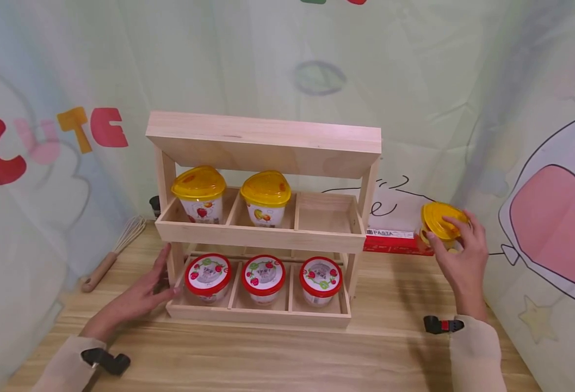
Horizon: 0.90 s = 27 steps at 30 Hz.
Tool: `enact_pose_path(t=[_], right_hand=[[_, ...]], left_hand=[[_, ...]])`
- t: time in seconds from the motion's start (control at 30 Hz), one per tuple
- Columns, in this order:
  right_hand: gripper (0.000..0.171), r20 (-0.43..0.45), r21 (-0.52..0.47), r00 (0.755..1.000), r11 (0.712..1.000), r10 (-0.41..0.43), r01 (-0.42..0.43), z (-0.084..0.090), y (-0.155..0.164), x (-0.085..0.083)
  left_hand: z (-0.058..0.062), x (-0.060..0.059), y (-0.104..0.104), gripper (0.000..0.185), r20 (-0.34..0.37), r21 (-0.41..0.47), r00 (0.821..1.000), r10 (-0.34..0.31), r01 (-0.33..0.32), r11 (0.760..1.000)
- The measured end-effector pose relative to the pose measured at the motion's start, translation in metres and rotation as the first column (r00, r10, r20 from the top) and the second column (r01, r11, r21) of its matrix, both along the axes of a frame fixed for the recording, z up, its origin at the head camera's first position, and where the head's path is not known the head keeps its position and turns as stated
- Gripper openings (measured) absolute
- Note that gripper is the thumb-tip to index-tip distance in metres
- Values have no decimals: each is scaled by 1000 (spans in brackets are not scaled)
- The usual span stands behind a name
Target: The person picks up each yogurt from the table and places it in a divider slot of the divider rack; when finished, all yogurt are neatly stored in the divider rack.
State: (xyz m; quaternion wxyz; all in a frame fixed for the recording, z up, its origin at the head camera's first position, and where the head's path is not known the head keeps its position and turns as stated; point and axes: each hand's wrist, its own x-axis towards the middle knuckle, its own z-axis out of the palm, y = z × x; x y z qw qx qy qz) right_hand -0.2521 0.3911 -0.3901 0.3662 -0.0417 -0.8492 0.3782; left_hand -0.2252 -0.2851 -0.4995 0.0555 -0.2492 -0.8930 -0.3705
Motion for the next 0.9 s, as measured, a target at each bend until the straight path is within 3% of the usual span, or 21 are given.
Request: enact_pose_path(t=[0.33, 0.6, 0.9], right_hand=[[47, -71, -1, 995, 997, 76, -76, 26, -15, 9], [48, -82, -8, 992, 995, 100, -101, 34, -23, 13], [46, -74, -25, 988, 990, 139, -141, 37, -29, 19]], left_hand=[[2, 2, 1, 112, 13, 4, 1000, 6, -6, 1000], [1, 1, 1, 113, 6, -24, 1000, 17, -17, 1000], [2, 2, 1, 112, 22, 2, 1000, 7, -7, 1000]])
